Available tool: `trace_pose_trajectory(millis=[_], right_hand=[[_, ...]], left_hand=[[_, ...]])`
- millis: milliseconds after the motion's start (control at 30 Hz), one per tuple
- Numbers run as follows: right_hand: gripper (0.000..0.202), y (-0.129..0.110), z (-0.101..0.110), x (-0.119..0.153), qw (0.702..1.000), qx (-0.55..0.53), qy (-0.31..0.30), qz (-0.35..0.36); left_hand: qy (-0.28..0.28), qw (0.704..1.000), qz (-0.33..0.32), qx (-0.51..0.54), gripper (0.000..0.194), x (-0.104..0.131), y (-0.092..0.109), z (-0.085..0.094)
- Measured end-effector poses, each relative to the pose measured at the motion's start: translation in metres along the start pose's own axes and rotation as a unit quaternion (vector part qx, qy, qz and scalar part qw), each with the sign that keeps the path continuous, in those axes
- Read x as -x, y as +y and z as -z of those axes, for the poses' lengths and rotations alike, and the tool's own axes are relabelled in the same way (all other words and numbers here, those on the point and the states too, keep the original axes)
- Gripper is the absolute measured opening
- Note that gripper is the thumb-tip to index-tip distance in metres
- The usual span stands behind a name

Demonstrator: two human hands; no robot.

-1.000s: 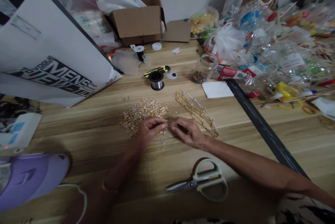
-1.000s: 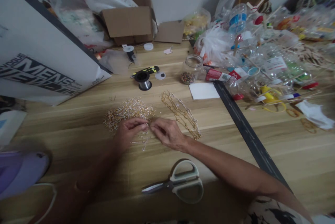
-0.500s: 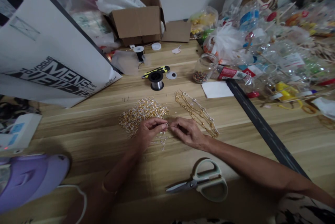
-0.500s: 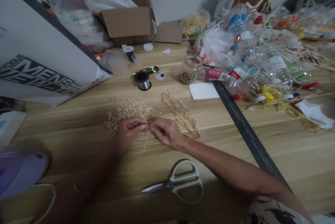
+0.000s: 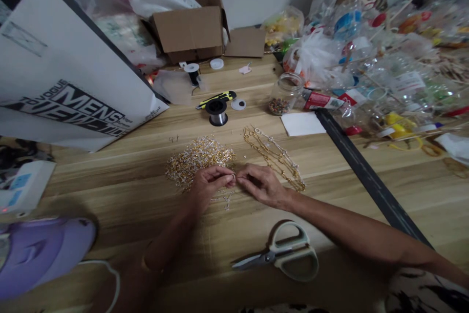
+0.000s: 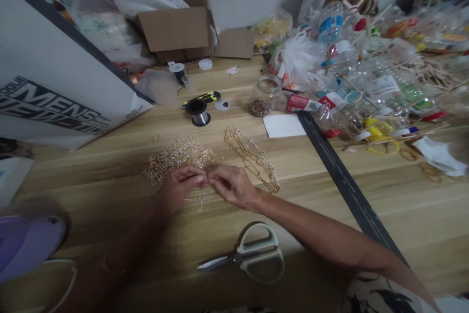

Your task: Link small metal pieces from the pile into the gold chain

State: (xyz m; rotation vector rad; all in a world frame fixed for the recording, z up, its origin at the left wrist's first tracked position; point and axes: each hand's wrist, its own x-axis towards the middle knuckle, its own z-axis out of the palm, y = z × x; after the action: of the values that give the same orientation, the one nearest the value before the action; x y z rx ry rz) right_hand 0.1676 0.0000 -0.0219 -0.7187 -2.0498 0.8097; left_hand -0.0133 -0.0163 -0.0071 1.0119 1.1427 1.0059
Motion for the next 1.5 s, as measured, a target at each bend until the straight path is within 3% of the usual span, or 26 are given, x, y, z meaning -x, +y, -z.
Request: trace_pose_trajectory(millis=[833,1500], right_hand=[[0.012,0.001,-0.001,0.0,1.0,0.001,0.003,-0.013],[0.012,0.001,-0.002,0.0,1.0,0.001,0.006,-0.014]], left_hand=[[-0.003,0.996,-0.002,-0.084,0.015,0.004,0.006,-0.001],[0.002,0.996,0.005,-0.089,0.015,0.003,0.008,-0.002]])
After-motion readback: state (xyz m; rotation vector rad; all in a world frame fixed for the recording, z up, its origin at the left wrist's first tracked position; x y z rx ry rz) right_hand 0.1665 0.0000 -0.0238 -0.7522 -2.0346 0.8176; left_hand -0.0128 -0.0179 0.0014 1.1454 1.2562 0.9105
